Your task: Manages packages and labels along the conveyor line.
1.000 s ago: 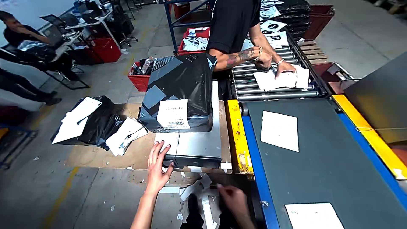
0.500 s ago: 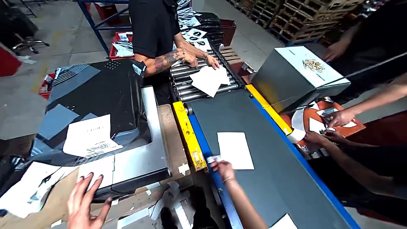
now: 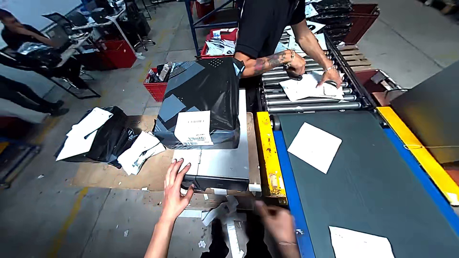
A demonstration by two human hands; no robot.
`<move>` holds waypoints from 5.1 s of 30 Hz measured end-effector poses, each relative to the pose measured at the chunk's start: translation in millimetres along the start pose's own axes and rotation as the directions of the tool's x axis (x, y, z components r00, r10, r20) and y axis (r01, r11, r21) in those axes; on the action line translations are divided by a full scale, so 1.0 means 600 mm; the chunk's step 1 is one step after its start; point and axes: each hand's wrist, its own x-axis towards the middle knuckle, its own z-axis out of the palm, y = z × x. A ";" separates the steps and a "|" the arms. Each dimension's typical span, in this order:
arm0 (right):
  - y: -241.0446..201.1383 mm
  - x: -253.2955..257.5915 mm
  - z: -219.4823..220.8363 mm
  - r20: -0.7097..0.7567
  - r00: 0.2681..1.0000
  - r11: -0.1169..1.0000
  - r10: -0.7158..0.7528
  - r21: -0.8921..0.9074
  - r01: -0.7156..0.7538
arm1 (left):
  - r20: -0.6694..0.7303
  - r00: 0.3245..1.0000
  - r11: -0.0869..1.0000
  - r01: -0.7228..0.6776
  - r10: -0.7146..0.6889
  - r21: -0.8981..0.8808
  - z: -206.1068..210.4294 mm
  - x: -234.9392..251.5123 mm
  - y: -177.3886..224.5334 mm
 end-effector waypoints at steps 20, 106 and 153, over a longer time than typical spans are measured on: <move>0.406 0.253 -0.251 -0.310 0.775 0.833 0.550 0.142 -0.534 | -0.033 0.996 0.996 -0.081 0.082 0.034 0.020 0.013 0.030; 0.117 0.115 -0.045 -0.266 0.935 0.734 0.233 0.679 0.010 | 0.082 0.978 0.980 -0.184 0.190 -0.073 0.004 0.018 -0.021; -0.179 0.019 0.211 0.366 0.917 0.659 0.157 0.653 -0.373 | 0.019 1.000 0.996 -0.012 0.014 -0.085 0.000 0.003 -0.009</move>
